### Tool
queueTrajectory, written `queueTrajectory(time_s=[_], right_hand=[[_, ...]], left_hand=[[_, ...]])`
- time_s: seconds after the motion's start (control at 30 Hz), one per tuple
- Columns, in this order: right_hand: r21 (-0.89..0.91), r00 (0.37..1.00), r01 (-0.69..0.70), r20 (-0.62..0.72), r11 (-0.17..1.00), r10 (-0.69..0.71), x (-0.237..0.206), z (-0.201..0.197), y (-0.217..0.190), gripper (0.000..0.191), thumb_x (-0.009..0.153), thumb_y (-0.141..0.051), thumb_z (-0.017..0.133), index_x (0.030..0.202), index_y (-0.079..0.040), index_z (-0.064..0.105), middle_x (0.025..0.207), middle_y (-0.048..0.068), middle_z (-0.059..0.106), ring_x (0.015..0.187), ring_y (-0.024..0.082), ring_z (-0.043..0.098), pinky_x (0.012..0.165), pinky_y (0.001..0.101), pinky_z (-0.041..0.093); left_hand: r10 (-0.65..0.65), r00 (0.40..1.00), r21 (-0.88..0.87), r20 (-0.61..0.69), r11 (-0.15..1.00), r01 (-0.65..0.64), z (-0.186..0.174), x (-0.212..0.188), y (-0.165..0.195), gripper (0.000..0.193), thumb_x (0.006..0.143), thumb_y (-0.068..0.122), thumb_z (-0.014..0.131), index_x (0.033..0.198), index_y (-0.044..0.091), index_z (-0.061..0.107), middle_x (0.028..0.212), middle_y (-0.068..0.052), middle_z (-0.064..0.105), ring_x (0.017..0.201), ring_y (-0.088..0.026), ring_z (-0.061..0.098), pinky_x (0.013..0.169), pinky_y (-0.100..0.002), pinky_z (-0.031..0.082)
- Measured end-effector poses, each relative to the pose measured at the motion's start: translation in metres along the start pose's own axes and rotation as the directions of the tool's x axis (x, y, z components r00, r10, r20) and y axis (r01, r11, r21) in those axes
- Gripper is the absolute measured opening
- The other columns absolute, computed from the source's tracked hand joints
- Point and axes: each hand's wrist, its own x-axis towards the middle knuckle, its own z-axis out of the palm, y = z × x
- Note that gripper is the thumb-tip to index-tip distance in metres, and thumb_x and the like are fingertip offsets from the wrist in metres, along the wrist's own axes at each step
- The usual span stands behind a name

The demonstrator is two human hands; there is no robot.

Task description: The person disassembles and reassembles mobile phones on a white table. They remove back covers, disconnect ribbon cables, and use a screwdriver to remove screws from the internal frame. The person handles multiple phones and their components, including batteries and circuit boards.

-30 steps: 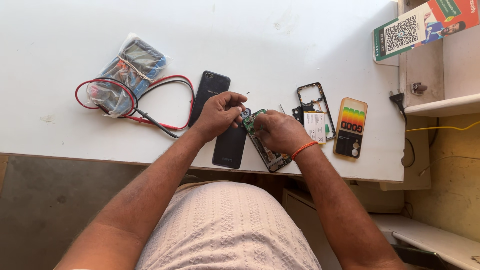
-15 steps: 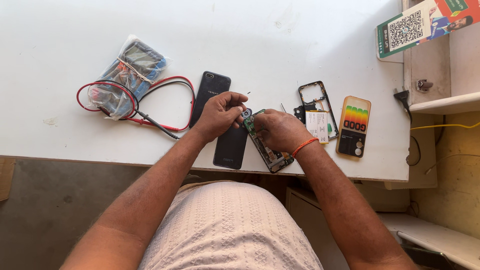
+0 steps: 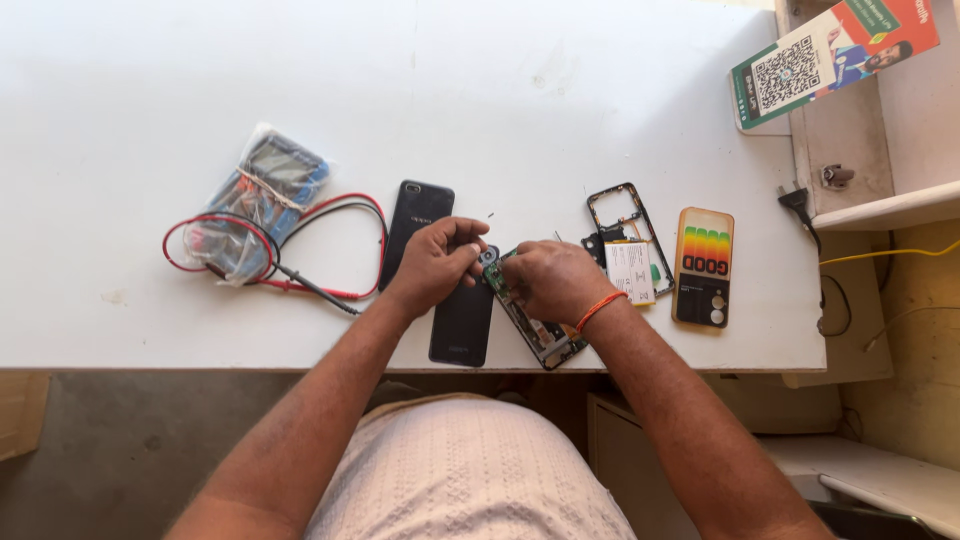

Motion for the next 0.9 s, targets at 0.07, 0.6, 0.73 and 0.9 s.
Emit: queueTrajectory(time_s=[0.07,0.6,0.73,0.9], right_hand=[[0.0,1.0,-0.001,0.015,1.0,0.001,0.002,-0.001,-0.001,0.007,0.084,-0.013,0.078,0.082,-0.017,0.073,0.09,0.001,0.07,0.09,0.018,0.069,0.084,0.0379,0.057],[0.283,0.721,0.155,-0.687,0.947,0.088,-0.057,0.054,-0.003,0.01,0.083,-0.01,0.075,0.088,-0.008,0.068,0.1,0.009,0.067,0.096,0.028,0.065,0.087,0.0421,0.053],[0.371,0.722,0.075,-0.66,0.926,0.206,-0.06,0.055,0.004,0.016,0.086,-0.009,0.073,0.101,-0.006,0.073,0.099,0.01,0.068,0.093,0.027,0.067,0.083,0.0407,0.056],[0.377,0.858,-0.044,-0.46,0.925,0.229,-0.052,0.045,0.023,0.026,0.09,-0.014,0.069,0.114,-0.006,0.074,0.088,0.012,0.069,0.072,0.027,0.071,0.065,0.0402,0.059]], left_hand=[[0.0,1.0,0.003,-0.003,1.0,0.0,0.0,0.0,0.0,0.027,0.097,0.005,0.061,0.123,-0.003,0.065,0.101,-0.009,0.07,0.076,-0.007,0.067,0.061,-0.022,0.059],[0.003,1.0,0.085,-0.022,0.996,-0.001,0.003,0.004,-0.023,0.027,0.094,0.006,0.064,0.12,0.0,0.067,0.096,-0.004,0.071,0.075,-0.006,0.066,0.06,-0.021,0.057],[0.07,0.997,0.181,-0.019,0.981,-0.065,0.005,0.003,-0.027,0.026,0.092,0.009,0.072,0.117,0.002,0.07,0.093,-0.004,0.071,0.073,-0.006,0.064,0.06,-0.023,0.055],[0.198,0.979,0.493,0.047,0.848,-0.195,0.016,-0.002,-0.021,0.03,0.08,0.014,0.086,0.107,0.005,0.075,0.092,-0.005,0.071,0.069,-0.01,0.066,0.061,-0.025,0.057]])
